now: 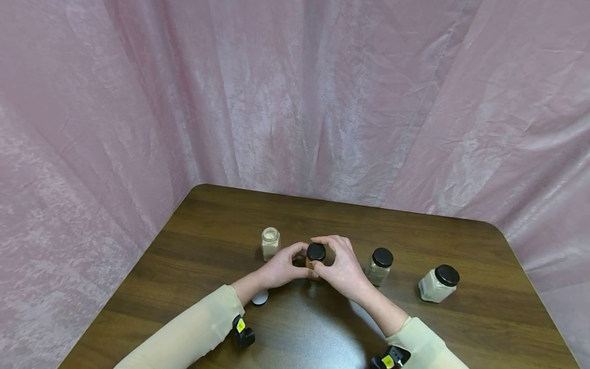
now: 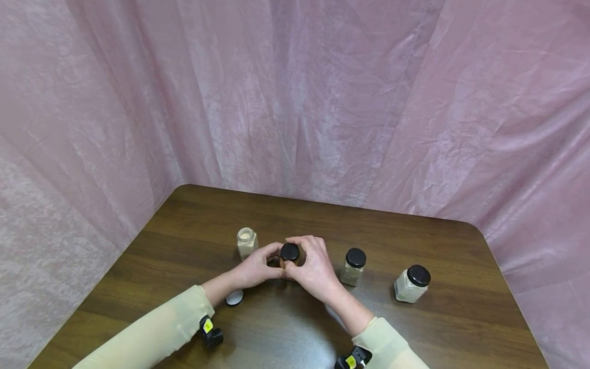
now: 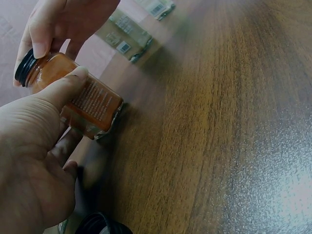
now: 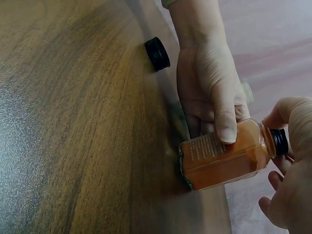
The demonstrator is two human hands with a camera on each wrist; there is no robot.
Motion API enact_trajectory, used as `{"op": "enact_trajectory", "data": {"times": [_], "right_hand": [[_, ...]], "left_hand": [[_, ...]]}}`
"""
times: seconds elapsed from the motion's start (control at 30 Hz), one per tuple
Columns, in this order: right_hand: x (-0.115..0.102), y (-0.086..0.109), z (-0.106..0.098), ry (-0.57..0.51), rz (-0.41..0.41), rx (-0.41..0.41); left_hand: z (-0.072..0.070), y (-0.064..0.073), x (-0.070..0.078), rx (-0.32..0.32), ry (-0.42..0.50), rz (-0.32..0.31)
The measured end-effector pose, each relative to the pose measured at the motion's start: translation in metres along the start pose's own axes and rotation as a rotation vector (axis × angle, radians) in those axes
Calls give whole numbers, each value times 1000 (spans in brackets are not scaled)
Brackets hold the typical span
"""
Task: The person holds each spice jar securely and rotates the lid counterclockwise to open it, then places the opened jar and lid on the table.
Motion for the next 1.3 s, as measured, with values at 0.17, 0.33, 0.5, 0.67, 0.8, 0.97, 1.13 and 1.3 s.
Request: {"op": "enact_trajectory", "data": {"times": [0.17,0.33,0.5,0.67,0.8,0.97,1.13,1.3], "right_hand": [[-1,-1,0,-19,10,-19],[-1,-2,0,-29,9,-25],[0,-1,0,-34,0,-27],[1,-1,0,-23,-1,-30],[1,-1,0,-15,1,-32],[1,0,-1,-14,-1,-33],[2,1,-1,8,-11,-11],[3,1,-1,39,-13,18]], "left_hand": [[0,0,2,6,-9,3],[0,1,2,9,-23,-6],[0,2,2,13,-11,-13],[0,2,2,15,12,-15],[0,2,2,7,10,-18],[-1,0,1,-5,9,-11],[-1,1,0,-5,0,1],[-1,1,1,2,-5,0]]}}
Point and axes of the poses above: each hand's wrist, its own y-axis away from the middle knuckle, its own z-axis out of the palm, x = y × z, the point moved 1 cm from there along -y, towards the middle knuckle, and after that the axes turned 14 degrees about x, right-handed, at the moved point
